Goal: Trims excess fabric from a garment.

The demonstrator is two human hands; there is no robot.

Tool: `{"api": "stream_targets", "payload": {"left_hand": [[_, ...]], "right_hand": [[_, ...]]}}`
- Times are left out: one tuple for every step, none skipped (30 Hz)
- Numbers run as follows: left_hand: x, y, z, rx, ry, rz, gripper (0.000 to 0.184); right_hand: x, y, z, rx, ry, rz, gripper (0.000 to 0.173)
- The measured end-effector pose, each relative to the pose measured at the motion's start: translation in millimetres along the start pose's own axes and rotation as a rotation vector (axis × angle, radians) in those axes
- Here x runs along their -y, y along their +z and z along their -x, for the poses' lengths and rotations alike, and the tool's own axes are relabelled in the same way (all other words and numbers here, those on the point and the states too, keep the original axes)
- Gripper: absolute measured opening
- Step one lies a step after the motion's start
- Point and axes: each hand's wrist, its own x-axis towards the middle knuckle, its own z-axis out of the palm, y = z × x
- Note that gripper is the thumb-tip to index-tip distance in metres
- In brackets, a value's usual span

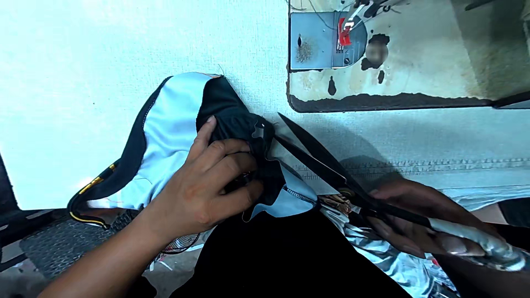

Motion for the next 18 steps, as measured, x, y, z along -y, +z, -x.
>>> {"api": "stream_targets", "payload": {"left_hand": [[0,0,0,0.000,0.006,0.004,0.013],[0,0,0,0.001,0.012,0.009,0.013],[0,0,0,0.004,0.019,0.015,0.014],[1,0,-1,0.009,0.026,0.021,0.014],[1,0,-1,0.015,0.033,0.026,0.014],[0,0,-1,0.023,0.038,0.030,0.015],[0,-1,-1,0.030,0.041,0.035,0.015],[0,-1,-1,0.033,0.046,0.042,0.015],[0,0,-1,0.033,0.053,0.049,0.015],[0,0,-1,0.035,0.058,0.054,0.015],[0,0,-1,0.038,0.061,0.053,0.016],[1,0,-1,0.041,0.062,0.046,0.016],[1,1,0,0.037,0.058,0.032,0.015],[1,1,0,0.026,0.044,0.013,0.016],[0,3,0,0.014,0.019,-0.015,0.020],[0,4,-1,-0.001,-0.013,-0.057,0.028],[0,5,-2,-0.010,-0.048,-0.106,0.036],[0,6,-3,-0.011,-0.082,-0.154,0.041]], "right_hand": [[0,1,1,-0.002,0.000,-0.008,0.057],[0,1,1,-0.003,0.001,-0.013,0.057],[0,1,0,0.001,0.005,-0.016,0.057],[-1,1,0,0.006,0.009,-0.027,0.057],[-2,2,-1,0.013,0.009,-0.034,0.057],[-4,2,-2,0.016,0.005,-0.035,0.056],[-6,3,-5,0.018,-0.001,-0.036,0.056],[-7,4,-7,0.019,-0.004,-0.033,0.056],[-8,5,-10,0.014,-0.012,-0.016,0.055],[-10,6,-12,0.004,-0.025,0.012,0.054],[-11,8,-13,-0.019,-0.045,0.066,0.052],[-11,10,-14,-0.055,-0.061,0.135,0.050],[-11,12,-13,-0.093,-0.073,0.196,0.048],[-12,14,-12,-0.139,-0.086,0.236,0.047],[-12,16,-9,-0.185,-0.100,0.262,0.047],[-12,18,-5,-0.222,-0.115,0.287,0.047],[-10,19,0,-0.242,-0.129,0.311,0.047],[-8,21,5,-0.247,-0.136,0.327,0.048]]}}
